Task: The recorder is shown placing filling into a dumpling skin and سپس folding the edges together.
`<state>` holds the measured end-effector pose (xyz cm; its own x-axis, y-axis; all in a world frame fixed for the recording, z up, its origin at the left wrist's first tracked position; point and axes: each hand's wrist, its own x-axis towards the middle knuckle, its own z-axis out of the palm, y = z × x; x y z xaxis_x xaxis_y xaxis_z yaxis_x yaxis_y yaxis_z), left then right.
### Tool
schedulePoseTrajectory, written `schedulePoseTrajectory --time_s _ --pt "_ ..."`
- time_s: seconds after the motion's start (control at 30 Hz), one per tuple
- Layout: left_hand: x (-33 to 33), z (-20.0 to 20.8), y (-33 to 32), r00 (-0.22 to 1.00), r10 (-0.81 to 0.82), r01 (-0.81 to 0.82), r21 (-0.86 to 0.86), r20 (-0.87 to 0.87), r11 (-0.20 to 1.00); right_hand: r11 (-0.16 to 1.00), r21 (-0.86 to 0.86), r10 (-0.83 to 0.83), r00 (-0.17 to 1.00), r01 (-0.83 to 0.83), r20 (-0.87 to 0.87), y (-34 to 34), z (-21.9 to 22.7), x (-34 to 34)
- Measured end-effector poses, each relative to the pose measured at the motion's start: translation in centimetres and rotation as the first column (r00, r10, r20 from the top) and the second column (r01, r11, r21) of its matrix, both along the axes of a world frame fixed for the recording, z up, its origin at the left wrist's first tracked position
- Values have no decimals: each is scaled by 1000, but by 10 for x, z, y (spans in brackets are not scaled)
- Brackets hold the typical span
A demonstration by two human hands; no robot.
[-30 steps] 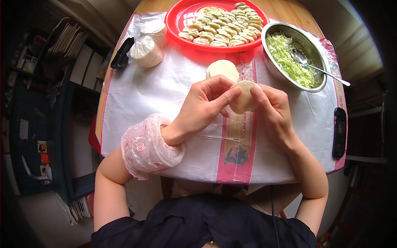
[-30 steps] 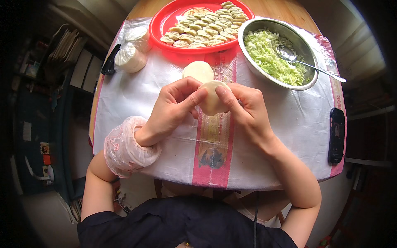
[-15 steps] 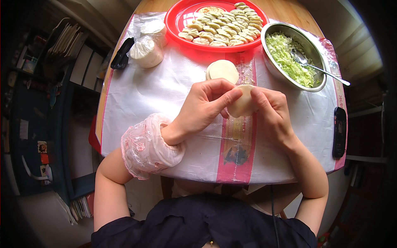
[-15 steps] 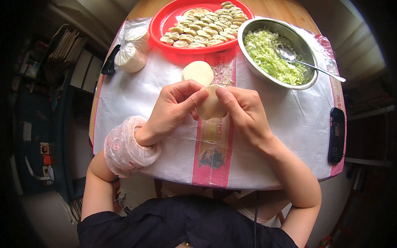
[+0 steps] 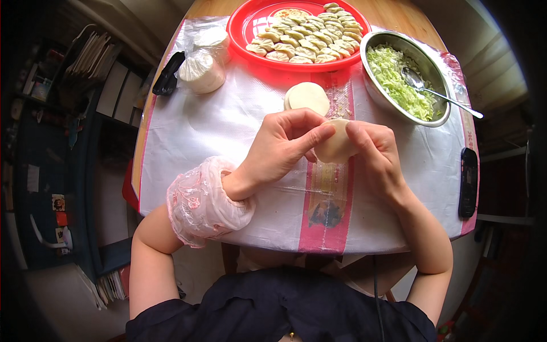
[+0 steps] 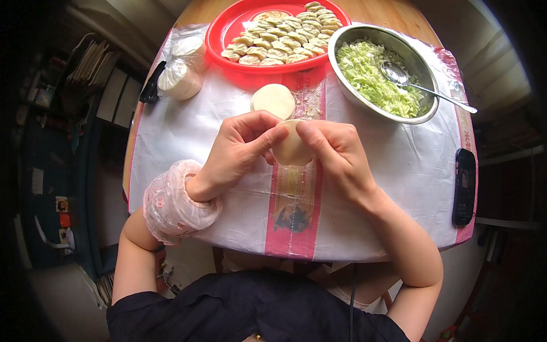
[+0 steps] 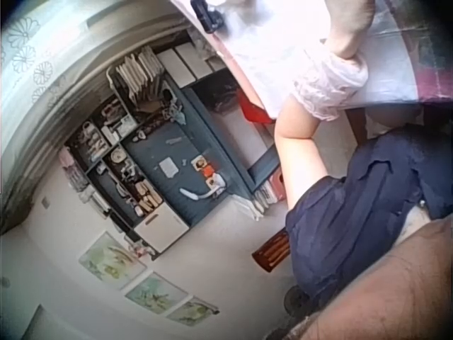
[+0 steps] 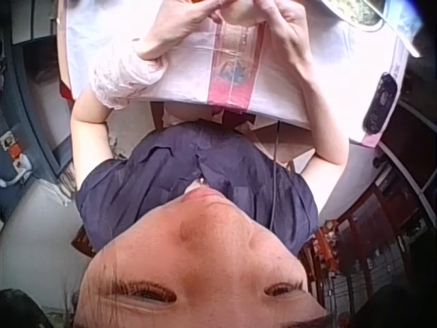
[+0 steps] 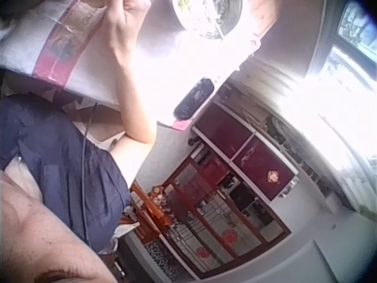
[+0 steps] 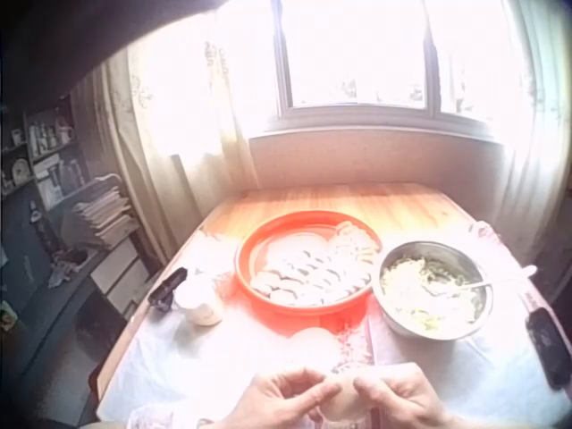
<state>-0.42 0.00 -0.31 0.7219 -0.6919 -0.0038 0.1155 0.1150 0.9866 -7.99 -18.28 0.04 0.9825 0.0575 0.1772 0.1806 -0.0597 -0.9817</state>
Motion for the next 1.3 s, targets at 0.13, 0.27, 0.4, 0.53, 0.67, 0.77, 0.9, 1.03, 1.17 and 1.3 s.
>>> schedulePoseTrajectory --time_s 0.13,0.27,0.4,0.53,0.67,0.77,0.9,1.03,1.17,1.3 --pt "1 0 1 1000 -20 20 7 13 1000 998 -54 25 998 -22 49 7 8 2" --pt "-1 2 1 1000 6 -6 13 5 1000 999 13 -35 999 36 -12 7 6 -1" --pt "-1 3 -1 999 -15 13 35 38 999 997 58 -53 999 53 -9 4 2 0" --pt "0 1 0 999 -1 0 22 47 1000 1000 -12 1 1000 0 31 4 3 1" --pt "0 1 0 1000 2 -2 19 17 1000 998 46 -30 999 31 -37 5 1 0" --pt "0 0 0 999 -9 9 2 31 1000 999 36 -12 1000 12 -4 3 0 1" --pt "0 2 0 998 -42 42 9 38 999 997 -70 -10 999 13 43 4 3 2" --pt "-1 2 0 999 -9 9 8 36 1000 1000 -12 -9 1000 9 23 5 6 1" --pt "-4 5 -2 993 82 -79 -41 88 996 990 -16 -136 987 138 86 6 9 -2" --pt "-2 6 1 963 174 -170 -39 203 985 982 40 -188 973 185 131 0 10 -3"
